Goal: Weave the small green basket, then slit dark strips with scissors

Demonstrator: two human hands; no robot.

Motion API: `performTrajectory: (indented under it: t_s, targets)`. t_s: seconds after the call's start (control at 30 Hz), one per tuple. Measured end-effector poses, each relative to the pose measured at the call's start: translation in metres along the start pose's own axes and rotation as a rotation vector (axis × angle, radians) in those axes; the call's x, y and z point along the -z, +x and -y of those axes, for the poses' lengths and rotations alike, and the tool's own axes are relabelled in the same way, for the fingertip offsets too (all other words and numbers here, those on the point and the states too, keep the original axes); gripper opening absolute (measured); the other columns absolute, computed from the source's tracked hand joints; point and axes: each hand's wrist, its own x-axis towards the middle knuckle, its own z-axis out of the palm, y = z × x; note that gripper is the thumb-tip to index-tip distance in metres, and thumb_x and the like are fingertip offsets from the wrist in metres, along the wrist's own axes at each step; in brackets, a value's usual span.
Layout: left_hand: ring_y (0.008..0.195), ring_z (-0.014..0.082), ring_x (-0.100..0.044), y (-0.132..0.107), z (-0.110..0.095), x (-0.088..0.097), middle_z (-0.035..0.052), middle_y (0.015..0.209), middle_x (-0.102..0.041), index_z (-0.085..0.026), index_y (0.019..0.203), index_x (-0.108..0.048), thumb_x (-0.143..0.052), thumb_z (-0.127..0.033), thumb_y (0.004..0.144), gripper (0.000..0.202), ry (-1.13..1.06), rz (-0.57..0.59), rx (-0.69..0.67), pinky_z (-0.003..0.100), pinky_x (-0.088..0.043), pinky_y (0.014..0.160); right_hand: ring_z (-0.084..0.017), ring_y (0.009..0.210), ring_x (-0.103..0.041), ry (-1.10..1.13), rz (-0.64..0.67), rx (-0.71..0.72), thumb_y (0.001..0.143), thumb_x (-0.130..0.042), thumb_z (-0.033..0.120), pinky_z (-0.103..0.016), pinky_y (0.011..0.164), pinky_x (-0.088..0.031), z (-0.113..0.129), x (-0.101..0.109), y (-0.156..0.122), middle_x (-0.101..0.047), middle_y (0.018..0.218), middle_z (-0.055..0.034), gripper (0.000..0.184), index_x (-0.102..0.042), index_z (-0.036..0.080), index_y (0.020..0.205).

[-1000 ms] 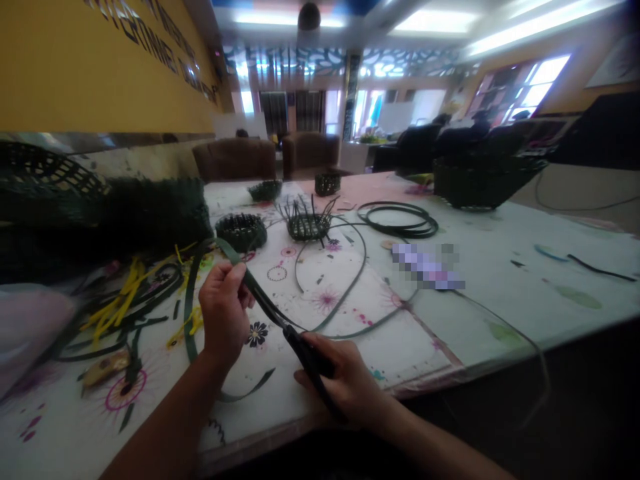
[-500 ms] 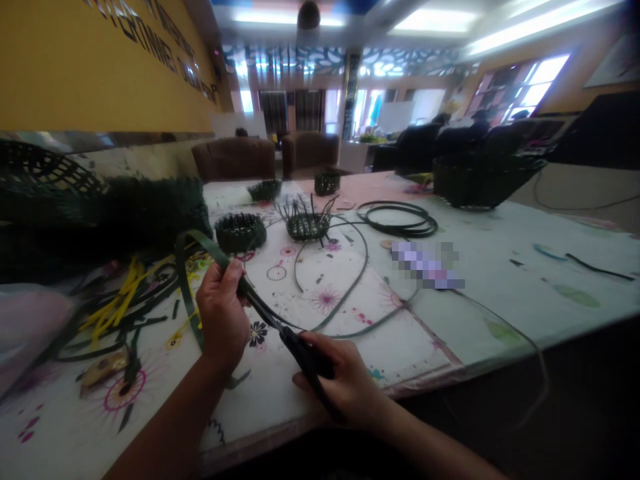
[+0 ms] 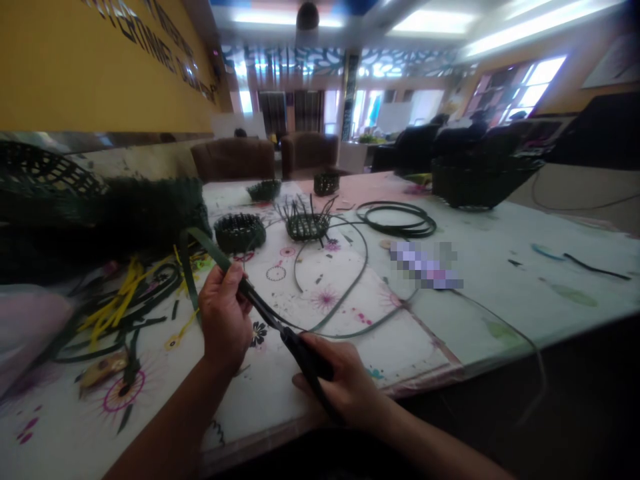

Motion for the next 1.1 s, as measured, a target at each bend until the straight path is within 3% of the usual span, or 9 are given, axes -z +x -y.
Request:
performTrajectory:
  t_s: [0.13, 0.3, 0.47, 0.67, 1.1]
  targets:
    - [0.04, 0.0035, -0.033, 0.002, 0.004, 0.001, -0.0052, 0.055, -0.044, -0.016, 0.069, -0.053, -0.067, -0.026, 0.072, 0.018, -0.024, -0.011, 0.012, 0.014, -0.022, 0.034, -0.011, 0.063, -0.042, 0.01, 0.019, -0.01, 0.077, -0.067, 0.021, -0.022, 0.059, -0.037, 0.001, 0.001, 0.001, -0.05, 0.071, 0.0029, 0.011, -0.064, 0.015, 0.086]
    - [0.037, 0.004, -0.026, 0.014, 0.003, 0.007, -0.0071, 0.048, -0.034, -0.017, 0.067, -0.052, -0.065, -0.025, 0.075, 0.017, -0.062, 0.037, -0.007, 0.016, -0.016, 0.033, -0.011, 0.063, -0.041, -0.01, 0.049, -0.026, 0.077, -0.066, 0.018, -0.022, 0.058, -0.036, 0.002, 0.001, 0.001, -0.05, 0.071, 0.0034, 0.01, -0.063, 0.015, 0.086]
    - [0.037, 0.0035, -0.023, 0.013, -0.004, 0.006, -0.0076, 0.047, -0.033, -0.017, 0.064, -0.045, -0.066, -0.022, 0.075, 0.024, -0.064, 0.04, -0.038, 0.015, -0.015, 0.032, -0.011, 0.063, -0.043, -0.027, 0.008, -0.024, 0.074, -0.069, 0.018, -0.022, 0.058, -0.036, -0.001, -0.001, 0.0, -0.052, 0.072, 0.0037, 0.023, -0.065, 0.016, 0.097]
    - [0.036, 0.0035, -0.024, 0.003, -0.001, 0.003, -0.0074, 0.045, -0.033, -0.016, 0.064, -0.048, -0.064, -0.022, 0.079, 0.022, -0.032, 0.059, -0.026, 0.013, -0.017, 0.032, -0.011, 0.063, -0.044, -0.058, -0.018, -0.023, 0.071, -0.073, 0.018, -0.022, 0.058, -0.036, -0.003, -0.001, 0.001, -0.055, 0.073, 0.0029, 0.036, -0.066, 0.015, 0.106]
    - [0.036, 0.0035, -0.023, 0.014, 0.001, 0.007, -0.0078, 0.045, -0.032, -0.015, 0.066, -0.05, -0.065, -0.021, 0.077, 0.02, -0.094, 0.069, -0.012, 0.014, -0.016, 0.032, -0.01, 0.061, -0.041, -0.076, 0.028, 0.016, 0.078, -0.067, 0.018, -0.022, 0.057, -0.035, 0.0, -0.002, 0.001, -0.05, 0.071, 0.0034, 0.022, -0.066, 0.014, 0.099]
